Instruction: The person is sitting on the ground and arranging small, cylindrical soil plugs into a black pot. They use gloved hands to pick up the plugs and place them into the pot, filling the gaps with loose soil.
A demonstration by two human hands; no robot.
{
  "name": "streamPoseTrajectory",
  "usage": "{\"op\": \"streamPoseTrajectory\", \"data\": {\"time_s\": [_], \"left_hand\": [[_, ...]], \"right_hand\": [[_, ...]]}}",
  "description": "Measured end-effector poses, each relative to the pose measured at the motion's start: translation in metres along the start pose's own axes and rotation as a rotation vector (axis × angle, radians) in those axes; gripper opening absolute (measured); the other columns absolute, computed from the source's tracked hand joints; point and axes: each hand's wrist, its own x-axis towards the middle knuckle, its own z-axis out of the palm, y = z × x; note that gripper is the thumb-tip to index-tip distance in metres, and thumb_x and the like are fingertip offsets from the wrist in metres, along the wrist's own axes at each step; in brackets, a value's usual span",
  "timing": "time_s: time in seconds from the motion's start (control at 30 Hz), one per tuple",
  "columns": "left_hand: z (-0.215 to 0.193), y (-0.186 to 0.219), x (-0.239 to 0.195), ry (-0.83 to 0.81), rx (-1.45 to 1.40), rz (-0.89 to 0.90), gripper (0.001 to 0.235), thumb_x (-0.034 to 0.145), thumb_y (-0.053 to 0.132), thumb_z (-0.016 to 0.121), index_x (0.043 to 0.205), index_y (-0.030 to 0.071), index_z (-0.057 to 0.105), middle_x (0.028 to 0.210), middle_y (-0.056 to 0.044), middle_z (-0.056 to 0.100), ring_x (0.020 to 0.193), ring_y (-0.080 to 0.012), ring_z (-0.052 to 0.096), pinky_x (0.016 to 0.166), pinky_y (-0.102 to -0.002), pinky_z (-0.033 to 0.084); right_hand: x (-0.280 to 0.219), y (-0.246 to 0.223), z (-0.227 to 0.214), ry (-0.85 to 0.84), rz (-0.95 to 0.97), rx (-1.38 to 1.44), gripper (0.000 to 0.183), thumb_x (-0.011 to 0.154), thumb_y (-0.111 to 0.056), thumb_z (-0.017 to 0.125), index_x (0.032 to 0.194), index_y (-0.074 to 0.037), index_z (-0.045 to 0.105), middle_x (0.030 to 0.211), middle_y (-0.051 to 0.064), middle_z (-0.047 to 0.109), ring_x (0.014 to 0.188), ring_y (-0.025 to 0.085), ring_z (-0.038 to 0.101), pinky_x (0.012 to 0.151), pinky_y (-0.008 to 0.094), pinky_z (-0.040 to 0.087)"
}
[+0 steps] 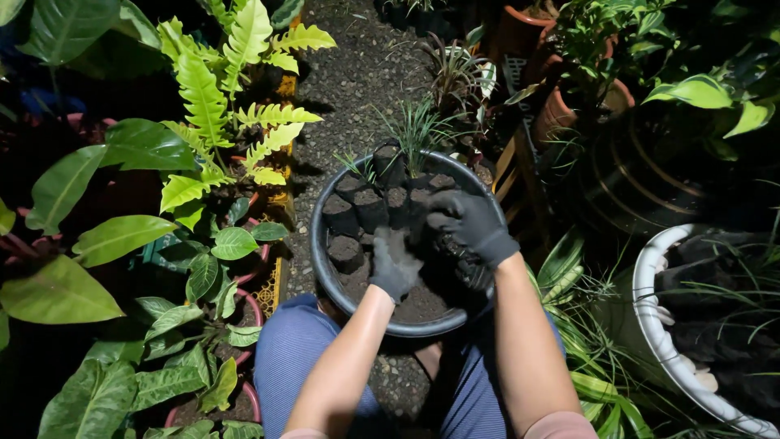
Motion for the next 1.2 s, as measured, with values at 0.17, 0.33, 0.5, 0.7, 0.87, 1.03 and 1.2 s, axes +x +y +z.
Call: {"op": "streamPoseTrajectory", "data": {"time_s": [0.17, 0.33, 0.5, 0.7, 0.87, 1.03, 1.2], "left_hand": [[0.026, 0.008, -0.030, -0.200, -0.087, -0.028, 0.067, 0.097, 0.073, 0.043, 0.133, 0.021, 0.065, 0.125, 0.005, 0.069, 0.088, -0.0223, 0.066, 0.079, -0.045, 0.061], [0.054, 0.001, -0.039, -0.188, -0.161, -0.059, 0.059, 0.094, 0.069, 0.051, 0.121, 0.022, 0.072, 0.123, 0.001, 0.070, 0.103, -0.0232, 0.068, 0.092, -0.045, 0.059], [0.074, 0.017, -0.079, -0.220, -0.237, -0.113, 0.060, 0.096, 0.067, 0.053, 0.128, 0.019, 0.070, 0.130, -0.003, 0.070, 0.111, -0.0327, 0.068, 0.097, -0.053, 0.054], [0.066, 0.020, -0.073, -0.057, -0.251, -0.150, 0.051, 0.095, 0.060, 0.062, 0.116, 0.015, 0.075, 0.125, -0.015, 0.072, 0.113, -0.0425, 0.067, 0.098, -0.064, 0.053], [0.049, 0.003, -0.032, -0.112, -0.087, -0.145, 0.065, 0.100, 0.070, 0.039, 0.134, 0.021, 0.067, 0.135, -0.011, 0.065, 0.124, -0.0358, 0.060, 0.110, -0.057, 0.041], [0.076, 0.009, -0.074, -0.088, -0.098, -0.171, 0.068, 0.099, 0.071, 0.039, 0.144, 0.024, 0.059, 0.149, -0.007, 0.057, 0.135, -0.0351, 0.053, 0.113, -0.058, 0.039], [0.061, 0.009, -0.072, -0.076, -0.219, -0.135, 0.050, 0.099, 0.053, 0.059, 0.134, 0.018, 0.067, 0.134, -0.003, 0.068, 0.120, -0.0280, 0.065, 0.104, -0.056, 0.049]], "right_hand": [[0.010, 0.026, 0.022, -0.091, 0.044, -0.384, 0.042, 0.078, -0.051, 0.078, 0.113, -0.028, 0.070, 0.104, -0.004, 0.076, 0.113, 0.024, 0.069, 0.098, 0.037, 0.054], [-0.008, -0.039, 0.000, -0.160, 0.072, -0.183, 0.039, 0.082, -0.039, 0.073, 0.117, -0.021, 0.071, 0.100, 0.002, 0.077, 0.092, 0.025, 0.068, 0.082, 0.037, 0.053], [-0.006, -0.030, -0.028, -0.160, 0.136, 0.594, 0.029, 0.091, -0.005, 0.070, 0.120, -0.009, 0.076, 0.088, -0.004, 0.067, 0.065, 0.006, 0.050, 0.057, 0.021, 0.037], [-0.016, -0.026, -0.051, 0.024, 0.160, 0.524, 0.034, 0.088, 0.003, 0.065, 0.120, -0.007, 0.072, 0.097, 0.000, 0.071, 0.074, 0.009, 0.061, 0.065, 0.025, 0.047], [0.001, 0.011, -0.013, -0.076, -0.068, -0.167, 0.064, 0.065, -0.046, 0.090, 0.123, -0.024, 0.072, 0.121, 0.005, 0.072, 0.123, 0.028, 0.061, 0.111, 0.041, 0.041], [0.006, 0.016, 0.002, -0.013, 0.144, -0.295, 0.029, 0.084, -0.052, 0.074, 0.102, -0.030, 0.075, 0.104, -0.009, 0.076, 0.112, 0.017, 0.068, 0.102, 0.030, 0.048], [-0.001, 0.003, 0.003, 0.014, 0.209, -0.169, 0.022, 0.084, -0.047, 0.077, 0.093, -0.028, 0.076, 0.095, -0.006, 0.077, 0.105, 0.022, 0.070, 0.093, 0.030, 0.052]]}}
